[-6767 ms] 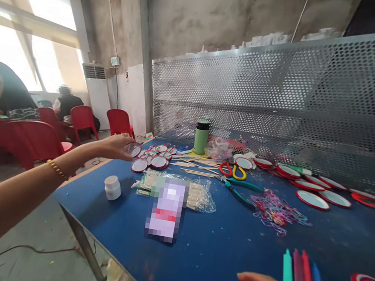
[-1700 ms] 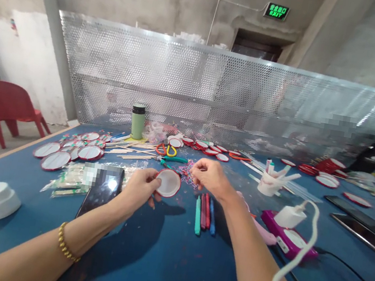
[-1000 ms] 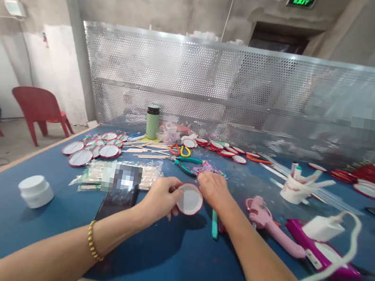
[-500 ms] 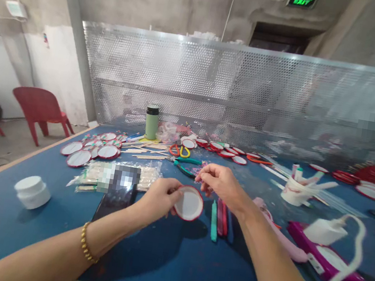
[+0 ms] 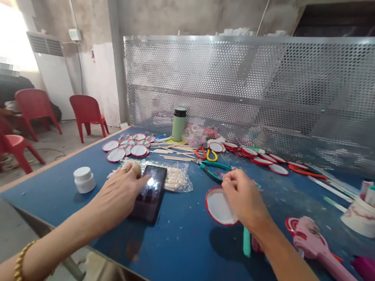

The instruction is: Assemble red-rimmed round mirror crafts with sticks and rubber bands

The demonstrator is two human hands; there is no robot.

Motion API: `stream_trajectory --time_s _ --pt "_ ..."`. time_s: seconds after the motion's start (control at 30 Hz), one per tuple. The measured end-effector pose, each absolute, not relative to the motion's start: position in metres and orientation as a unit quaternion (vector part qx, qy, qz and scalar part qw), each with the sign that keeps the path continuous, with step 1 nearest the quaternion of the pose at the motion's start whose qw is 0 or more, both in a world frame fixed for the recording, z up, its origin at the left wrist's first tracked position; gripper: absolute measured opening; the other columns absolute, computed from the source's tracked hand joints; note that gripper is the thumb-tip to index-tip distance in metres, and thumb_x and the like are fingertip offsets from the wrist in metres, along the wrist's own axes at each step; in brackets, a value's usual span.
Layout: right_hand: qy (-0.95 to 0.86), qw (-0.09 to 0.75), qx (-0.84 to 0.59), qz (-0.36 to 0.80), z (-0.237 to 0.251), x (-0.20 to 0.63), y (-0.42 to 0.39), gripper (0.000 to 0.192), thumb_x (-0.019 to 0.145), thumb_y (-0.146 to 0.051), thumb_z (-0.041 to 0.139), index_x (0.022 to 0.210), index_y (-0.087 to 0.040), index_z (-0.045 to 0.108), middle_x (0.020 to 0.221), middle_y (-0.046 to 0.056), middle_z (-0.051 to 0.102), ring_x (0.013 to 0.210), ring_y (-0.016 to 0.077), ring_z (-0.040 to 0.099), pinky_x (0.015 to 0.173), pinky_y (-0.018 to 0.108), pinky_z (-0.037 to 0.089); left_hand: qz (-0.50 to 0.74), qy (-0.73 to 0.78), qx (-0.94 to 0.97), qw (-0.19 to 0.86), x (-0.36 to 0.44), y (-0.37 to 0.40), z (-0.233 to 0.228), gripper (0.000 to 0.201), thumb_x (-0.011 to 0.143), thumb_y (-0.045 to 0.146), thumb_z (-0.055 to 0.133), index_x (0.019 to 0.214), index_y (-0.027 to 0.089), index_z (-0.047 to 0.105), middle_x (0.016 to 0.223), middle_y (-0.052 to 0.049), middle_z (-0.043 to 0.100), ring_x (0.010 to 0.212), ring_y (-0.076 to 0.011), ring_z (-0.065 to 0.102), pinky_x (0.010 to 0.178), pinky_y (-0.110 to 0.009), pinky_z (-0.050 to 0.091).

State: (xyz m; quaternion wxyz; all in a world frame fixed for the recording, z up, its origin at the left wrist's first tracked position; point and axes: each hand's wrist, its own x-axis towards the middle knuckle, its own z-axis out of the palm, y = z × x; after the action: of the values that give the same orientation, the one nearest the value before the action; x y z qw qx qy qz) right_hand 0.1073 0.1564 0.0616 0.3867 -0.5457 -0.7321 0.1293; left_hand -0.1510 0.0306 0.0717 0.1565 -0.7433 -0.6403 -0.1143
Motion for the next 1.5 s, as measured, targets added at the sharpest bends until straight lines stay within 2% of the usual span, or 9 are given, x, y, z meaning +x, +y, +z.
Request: stream_trajectory --time_s 0.13,0.33,0.47,0.57,0.83,1.07,1.2,1.33,1.5 --pt "-0.741 0.387 -0.531 0.135 0.066 0.107 0.153 0.005 0.077 -0.023 0.046 0.075 -0.023 0.05 0.061 0.0 0.065 0.057 0.017 0.06 0.058 0.027 0.04 -0.099 -0.621 -0.762 0.152 -0.162 0.023 0.058 0.045 0.088 0.0 0.034 0.098 0.018 0.074 0.09 -0.011 0.063 0.086 -0.025 0.056 0.076 -0.036 0.043" --pt "-0.749 0.399 -0.507 0.148 0.07 0.104 0.145 0.007 0.077 -0.027 0.046 0.075 -0.023 0.051 0.06 -0.001 0.063 0.052 0.0151 0.057 0.052 0.026 0.039 -0.293 -0.57 -0.756 0.132 -0.151 0.027 0.081 0.051 0.089 0.001 0.032 0.125 0.018 0.064 0.106 -0.011 0.061 0.094 -0.0224 0.055 0.082 -0.039 0.046" --pt "-0.768 0.42 -0.435 0.209 0.075 0.103 0.132 0.018 0.085 -0.038 0.046 0.082 -0.022 0.053 0.06 -0.002 0.062 0.05 0.0141 0.055 0.047 0.024 0.039 -0.431 -0.5 -0.746 -0.088 -0.097 0.043 0.094 0.031 0.096 0.024 0.047 0.122 0.016 0.062 0.114 -0.01 0.061 0.081 -0.0154 0.057 0.075 -0.031 0.048" --pt "-0.776 0.418 -0.399 0.253 0.079 0.107 0.124 0.026 0.088 -0.047 0.048 0.089 -0.022 0.055 0.062 -0.002 0.065 0.049 0.0145 0.057 0.046 0.024 0.041 -0.491 -0.462 -0.693 -0.256 -0.054 0.063 0.089 0.041 0.096 0.037 0.05 0.128 0.013 0.056 0.113 -0.012 0.063 0.082 -0.0164 0.058 0.074 -0.03 0.048" --pt "-0.754 0.464 -0.457 0.092 0.08 0.113 0.13 0.018 0.082 -0.037 0.049 0.086 -0.021 0.056 0.069 0.004 0.071 0.061 0.0203 0.067 0.057 0.029 0.047 -0.543 -0.37 -0.512 -0.554 -0.027 0.086 0.071 0.018 0.086 0.026 0.064 0.094 0.01 0.066 0.082 -0.004 0.063 0.073 -0.0108 0.052 0.067 -0.023 0.04" --pt "-0.736 0.46 -0.489 0.087 0.08 0.114 0.129 0.016 0.081 -0.036 0.05 0.083 -0.022 0.056 0.062 0.003 0.069 0.058 0.0205 0.067 0.055 0.029 0.047 -0.488 -0.353 -0.53 -0.597 -0.034 0.09 0.059 0.03 0.076 0.039 0.074 0.08 0.012 0.06 0.067 0.001 0.056 0.061 -0.0096 0.05 0.06 -0.023 0.038" --pt "-0.733 0.425 -0.485 0.217 0.091 0.13 0.133 0.029 0.086 -0.048 0.051 0.085 -0.02 0.06 0.063 0.003 0.068 0.048 0.0158 0.06 0.047 0.026 0.046 -0.497 -0.369 -0.554 -0.557 -0.038 0.089 0.052 0.032 0.081 0.043 0.068 0.075 0.013 0.059 0.064 0.001 0.052 0.059 -0.0092 0.046 0.057 -0.023 0.035" --pt "-0.775 0.341 -0.453 0.279 0.093 0.143 0.138 0.043 0.081 -0.062 0.06 0.073 -0.02 0.061 0.06 0.002 0.064 0.049 0.0144 0.058 0.045 0.025 0.044 -0.516 -0.361 -0.534 -0.564 -0.041 0.086 0.055 0.024 0.082 0.033 0.066 0.092 0.012 0.064 0.076 -0.001 0.058 0.069 -0.0109 0.05 0.064 -0.023 0.038" --pt "-0.806 0.29 -0.431 0.285 0.086 0.142 0.138 0.04 0.087 -0.058 0.054 0.073 -0.021 0.062 0.059 -0.001 0.059 0.052 0.0131 0.053 0.047 0.024 0.04 -0.508 -0.337 -0.505 -0.612 -0.04 0.083 0.057 0.052 0.08 0.023 0.067 0.129 0.013 0.05 0.076 0.002 0.056 0.066 -0.0104 0.051 0.064 -0.023 0.038"
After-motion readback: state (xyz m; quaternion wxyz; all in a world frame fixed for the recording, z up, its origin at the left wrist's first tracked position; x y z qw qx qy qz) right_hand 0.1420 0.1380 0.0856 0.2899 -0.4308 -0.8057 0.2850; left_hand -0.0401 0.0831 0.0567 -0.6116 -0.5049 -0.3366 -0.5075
